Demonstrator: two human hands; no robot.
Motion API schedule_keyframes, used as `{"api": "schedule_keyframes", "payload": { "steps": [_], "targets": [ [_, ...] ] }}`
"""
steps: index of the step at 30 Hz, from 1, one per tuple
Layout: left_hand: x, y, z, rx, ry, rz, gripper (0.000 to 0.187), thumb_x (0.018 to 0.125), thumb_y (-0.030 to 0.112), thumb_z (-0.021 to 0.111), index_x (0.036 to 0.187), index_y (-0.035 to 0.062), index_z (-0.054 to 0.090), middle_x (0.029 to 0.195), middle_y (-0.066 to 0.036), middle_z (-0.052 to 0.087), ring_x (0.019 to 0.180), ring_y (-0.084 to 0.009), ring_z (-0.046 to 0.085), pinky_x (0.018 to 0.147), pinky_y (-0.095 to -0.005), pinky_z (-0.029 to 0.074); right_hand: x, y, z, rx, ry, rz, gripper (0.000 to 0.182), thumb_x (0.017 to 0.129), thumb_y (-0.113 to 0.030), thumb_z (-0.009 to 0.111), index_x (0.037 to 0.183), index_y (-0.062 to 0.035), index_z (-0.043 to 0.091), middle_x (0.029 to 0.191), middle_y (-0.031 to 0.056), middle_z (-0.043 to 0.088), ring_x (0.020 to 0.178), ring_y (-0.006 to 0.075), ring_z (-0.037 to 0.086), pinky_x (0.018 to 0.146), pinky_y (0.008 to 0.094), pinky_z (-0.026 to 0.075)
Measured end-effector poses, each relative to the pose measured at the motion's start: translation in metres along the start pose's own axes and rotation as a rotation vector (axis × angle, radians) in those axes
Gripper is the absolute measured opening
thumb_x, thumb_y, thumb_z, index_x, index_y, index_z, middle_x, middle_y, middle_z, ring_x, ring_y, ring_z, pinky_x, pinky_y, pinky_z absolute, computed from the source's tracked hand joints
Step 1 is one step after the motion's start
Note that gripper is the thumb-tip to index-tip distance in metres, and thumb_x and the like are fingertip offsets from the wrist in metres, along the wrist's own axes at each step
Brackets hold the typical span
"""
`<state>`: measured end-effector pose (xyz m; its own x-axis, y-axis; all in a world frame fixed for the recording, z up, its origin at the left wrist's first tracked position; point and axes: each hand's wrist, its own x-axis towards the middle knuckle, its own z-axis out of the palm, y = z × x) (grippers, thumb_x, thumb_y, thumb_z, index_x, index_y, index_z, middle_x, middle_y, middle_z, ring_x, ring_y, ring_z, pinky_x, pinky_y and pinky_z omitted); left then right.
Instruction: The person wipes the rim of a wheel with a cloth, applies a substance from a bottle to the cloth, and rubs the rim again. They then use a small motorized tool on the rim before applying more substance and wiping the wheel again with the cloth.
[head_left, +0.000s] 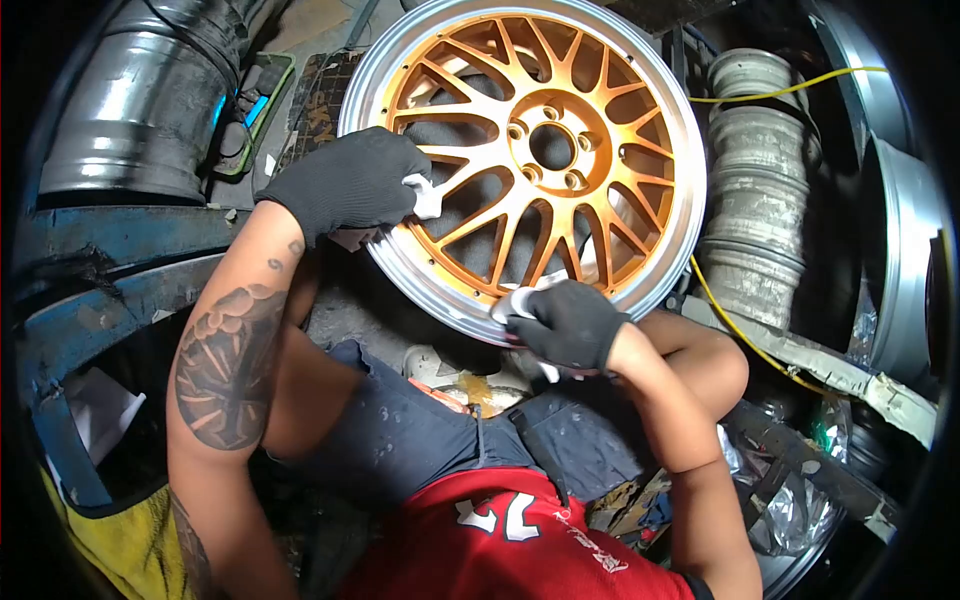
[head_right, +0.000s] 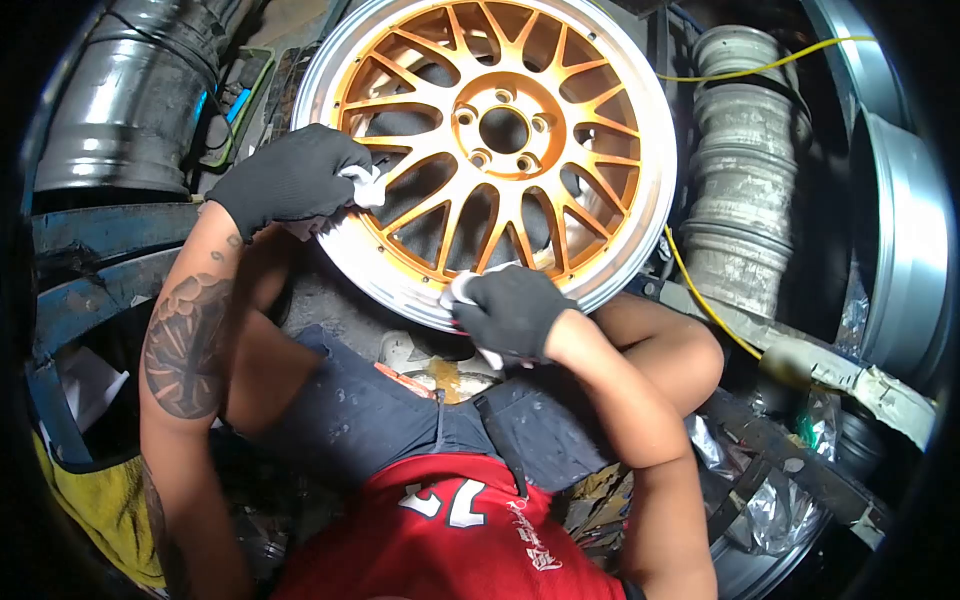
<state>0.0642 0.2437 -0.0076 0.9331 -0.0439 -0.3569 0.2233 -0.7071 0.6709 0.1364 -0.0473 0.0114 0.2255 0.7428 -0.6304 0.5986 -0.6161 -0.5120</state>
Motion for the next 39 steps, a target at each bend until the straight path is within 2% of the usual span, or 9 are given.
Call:
{"api": "schedule_keyframes", "payload": {
  "steps": [16, 19, 20, 21, 23, 25, 34, 37, 39],
  "targets": [
    [0.0, 0.001, 0.003, 0.066, 0.027, -0.035, 0.034, 0.081, 0.02, 0.064, 0.108, 0.0022, 0.073, 0.094, -0.018, 0.073, 0.088, -0.0317, 0.071, 0.085, -0.0394, 0.056, 0.008, -0.002, 0.023, -0.35, 0.199, -0.175, 0.027, 0.086, -0.036, 0.068, 0.077, -0.0104, 0.071, 0.064, 0.0138, 0.066, 0.064, 0.0355, 0.067, 0.063, 0.0478, 0.052],
    [-0.007, -0.008, 0.008, 0.102, 0.162, 0.089, 0.032, 0.081, 0.02, 0.063, 0.105, 0.0026, 0.073, 0.094, -0.017, 0.073, 0.087, -0.0327, 0.071, 0.084, -0.04, 0.056, -0.006, 0.007, -0.004, -0.393, -0.16, 0.082, 0.023, 0.086, -0.034, 0.064, 0.082, -0.0125, 0.072, 0.074, 0.0156, 0.07, 0.073, 0.035, 0.07, 0.066, 0.0487, 0.053],
    [-0.008, -0.016, 0.013, 0.144, 0.233, 0.148, 0.031, 0.081, 0.02, 0.063, 0.105, 0.0027, 0.073, 0.093, -0.017, 0.073, 0.086, -0.0328, 0.071, 0.083, -0.0399, 0.056, -0.007, 0.002, -0.007, -0.445, -0.075, -0.004, 0.027, 0.087, -0.035, 0.066, 0.071, -0.0131, 0.071, 0.057, 0.0078, 0.065, 0.062, 0.0315, 0.068, 0.063, 0.0445, 0.053],
    [-0.006, -0.018, 0.018, 0.183, 0.295, 0.217, 0.031, 0.081, 0.02, 0.063, 0.104, 0.0028, 0.073, 0.093, -0.017, 0.074, 0.086, -0.0328, 0.071, 0.082, -0.0397, 0.056, -0.003, -0.003, -0.005, -0.54, -0.108, -0.023, 0.022, 0.086, -0.035, 0.064, 0.088, -0.0145, 0.072, 0.075, 0.015, 0.071, 0.073, 0.0347, 0.071, 0.067, 0.0486, 0.054],
    [-0.001, -0.012, 0.013, 0.113, 0.186, 0.123, 0.03, 0.081, 0.02, 0.063, 0.104, 0.0031, 0.073, 0.091, -0.017, 0.074, 0.083, -0.032, 0.071, 0.079, -0.0395, 0.057, 0.009, -0.011, 0.018, -0.367, 0.196, -0.155, 0.028, 0.086, -0.034, 0.067, 0.072, -0.0102, 0.07, 0.067, 0.0163, 0.067, 0.065, 0.0357, 0.068, 0.064, 0.046, 0.053],
    [-0.002, 0.005, 0.002, -0.009, 0.008, -0.051, 0.03, 0.082, 0.02, 0.063, 0.104, 0.0026, 0.072, 0.09, -0.017, 0.073, 0.082, -0.0307, 0.071, 0.078, -0.0391, 0.057, 0.001, 0.001, 0.022, -0.39, 0.103, -0.114, 0.027, 0.086, -0.034, 0.067, 0.074, -0.0098, 0.07, 0.067, 0.0173, 0.066, 0.066, 0.0373, 0.067, 0.064, 0.0478, 0.052],
    [0.003, -0.006, 0.011, 0.083, 0.084, 0.048, 0.03, 0.08, 0.016, 0.064, 0.105, 0.0006, 0.072, 0.083, -0.016, 0.072, 0.073, -0.0309, 0.07, 0.073, -0.0392, 0.056, -0.007, 0.002, 0.006, -0.372, -0.033, -0.048, 0.026, 0.091, -0.033, 0.061, 0.084, -0.0108, 0.072, 0.077, 0.0167, 0.07, 0.077, 0.0373, 0.07, 0.069, 0.0492, 0.054],
    [-0.012, 0.021, -0.009, -0.224, -0.032, -0.262, 0.027, 0.08, 0.016, 0.063, 0.102, 0.0012, 0.072, 0.082, -0.017, 0.071, 0.073, -0.0318, 0.07, 0.073, -0.0399, 0.056, -0.017, 0.01, -0.02, -0.375, -0.074, 0.002, 0.024, 0.091, -0.032, 0.06, 0.089, -0.0098, 0.069, 0.076, 0.017, 0.069, 0.074, 0.039, 0.069, 0.067, 0.0511, 0.053],
    [-0.004, 0.001, 0.002, -0.006, 0.026, -0.051, 0.028, 0.081, 0.017, 0.062, 0.103, 0.0014, 0.071, 0.084, -0.018, 0.07, 0.078, -0.0327, 0.069, 0.076, -0.0407, 0.055, -0.026, 0.005, -0.03, -0.298, -0.096, 0.038, 0.025, 0.091, -0.033, 0.06, 0.094, -0.01, 0.067, 0.076, 0.0166, 0.069, 0.074, 0.0401, 0.068, 0.067, 0.0521, 0.052]
  ]
}}
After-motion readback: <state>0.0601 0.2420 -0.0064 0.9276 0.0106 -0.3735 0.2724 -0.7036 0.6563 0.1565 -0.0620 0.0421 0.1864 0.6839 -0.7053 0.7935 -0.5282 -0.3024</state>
